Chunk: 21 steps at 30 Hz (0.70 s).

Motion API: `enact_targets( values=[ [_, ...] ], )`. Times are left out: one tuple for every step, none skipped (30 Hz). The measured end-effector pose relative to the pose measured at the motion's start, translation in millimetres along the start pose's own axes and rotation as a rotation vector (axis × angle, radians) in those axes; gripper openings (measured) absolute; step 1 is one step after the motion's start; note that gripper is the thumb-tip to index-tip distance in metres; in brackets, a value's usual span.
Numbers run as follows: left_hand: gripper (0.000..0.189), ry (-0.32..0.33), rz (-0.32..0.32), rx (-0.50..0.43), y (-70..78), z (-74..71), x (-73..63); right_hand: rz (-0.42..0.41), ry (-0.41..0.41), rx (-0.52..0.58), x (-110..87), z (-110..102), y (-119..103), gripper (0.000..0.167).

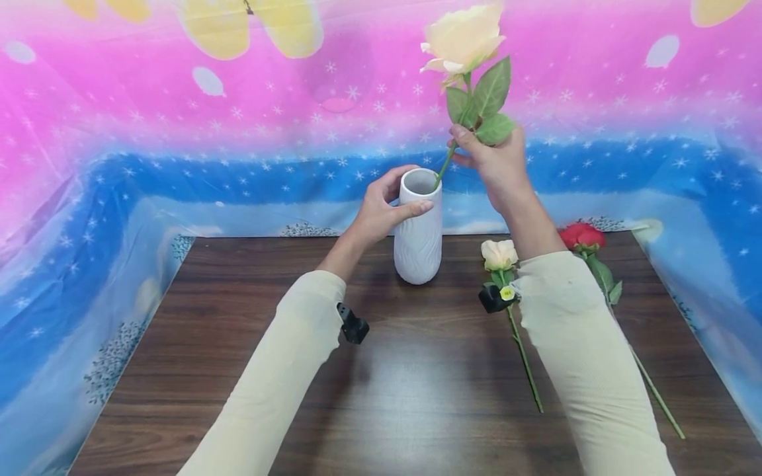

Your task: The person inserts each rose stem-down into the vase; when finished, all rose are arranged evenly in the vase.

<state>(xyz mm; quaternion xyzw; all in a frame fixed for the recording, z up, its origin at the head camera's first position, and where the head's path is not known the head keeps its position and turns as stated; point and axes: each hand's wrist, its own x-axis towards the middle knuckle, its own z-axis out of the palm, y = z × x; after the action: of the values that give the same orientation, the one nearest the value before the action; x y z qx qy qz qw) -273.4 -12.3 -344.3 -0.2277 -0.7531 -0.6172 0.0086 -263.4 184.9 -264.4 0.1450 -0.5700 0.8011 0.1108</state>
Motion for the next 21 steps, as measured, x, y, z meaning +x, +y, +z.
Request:
enact_targets(
  values=[
    [0.067,-0.001,-0.001,0.002,-0.2,-0.2,0.3,-0.003,-0.010,-0.020,0.2,0.0,1.2,0.021],
    [0.067,-0.002,-0.002,0.004,-0.5,-0.3,0.6,-0.005,-0.019,-0.043,0.4,0.1,2.4,0.021],
    [0.068,-0.003,-0.004,0.006,-0.7,-0.4,0.9,-0.008,-0.028,-0.062,0.7,0.6,3.6,0.020],
    [0.068,-0.004,-0.005,0.007,-0.9,-0.5,0.9,-0.011,-0.036,-0.080,1.0,1.2,4.8,0.019],
    [0.068,-0.004,-0.006,0.009,-1.2,-0.6,1.0,-0.010,-0.044,-0.094,1.0,1.8,5.9,0.019],
    [0.068,-0.005,-0.006,0.011,-1.6,-0.7,1.2,-0.009,-0.052,-0.105,1.2,2.4,7.1,0.019],
    [0.068,-0.005,-0.004,0.013,-2.0,-0.9,1.2,-0.006,-0.058,-0.114,1.2,3.0,8.3,0.019],
    [0.068,-0.006,-0.005,0.016,-2.0,-1.1,1.3,-0.002,-0.061,-0.122,0.9,3.7,9.5,0.019],
    [0.068,-0.007,-0.004,0.018,-2.2,-1.1,1.2,0.005,-0.064,-0.126,0.6,4.2,10.5,0.019],
    [0.068,-0.008,-0.002,0.021,-2.4,-1.1,1.3,0.011,-0.067,-0.135,0.1,4.3,11.6,0.019],
    [0.068,-0.009,0.001,0.023,-2.7,-1.1,1.3,0.020,-0.069,-0.142,-0.4,4.4,12.6,0.020],
    [0.068,-0.010,0.003,0.026,-2.9,-1.0,1.4,0.028,-0.073,-0.143,-0.8,4.6,13.4,0.022],
    [0.068,-0.012,0.006,0.027,-2.7,-0.8,1.4,0.033,-0.074,-0.149,-1.4,4.7,14.1,0.024],
    [0.068,-0.012,0.005,0.030,-2.6,-0.6,1.5,0.038,-0.079,-0.158,-2.1,4.7,14.7,0.026],
    [0.068,-0.011,0.006,0.031,-2.9,-0.4,1.6,0.042,-0.081,-0.161,-2.6,4.7,15.2,0.028],
    [0.068,-0.011,0.007,0.032,-2.8,-0.2,1.7,0.043,-0.081,-0.161,-2.9,5.0,15.7,0.031],
    [0.068,-0.011,0.006,0.032,-2.6,-0.1,1.6,0.042,-0.081,-0.160,-3.1,5.3,16.2,0.033],
    [0.068,-0.009,0.006,0.034,-2.5,0.0,1.6,0.038,-0.081,-0.161,-3.3,5.8,16.6,0.034],
    [0.068,-0.007,0.006,0.034,-2.3,0.0,1.6,0.033,-0.079,-0.165,-3.3,6.3,17.1,0.034],
    [0.068,-0.005,0.006,0.033,-2.2,0.0,1.5,0.027,-0.076,-0.168,-3.2,6.9,17.7,0.033],
    [0.068,-0.004,0.009,0.031,-2.1,-0.2,1.5,0.023,-0.074,-0.167,-3.0,7.6,18.2,0.031]
  ],
)
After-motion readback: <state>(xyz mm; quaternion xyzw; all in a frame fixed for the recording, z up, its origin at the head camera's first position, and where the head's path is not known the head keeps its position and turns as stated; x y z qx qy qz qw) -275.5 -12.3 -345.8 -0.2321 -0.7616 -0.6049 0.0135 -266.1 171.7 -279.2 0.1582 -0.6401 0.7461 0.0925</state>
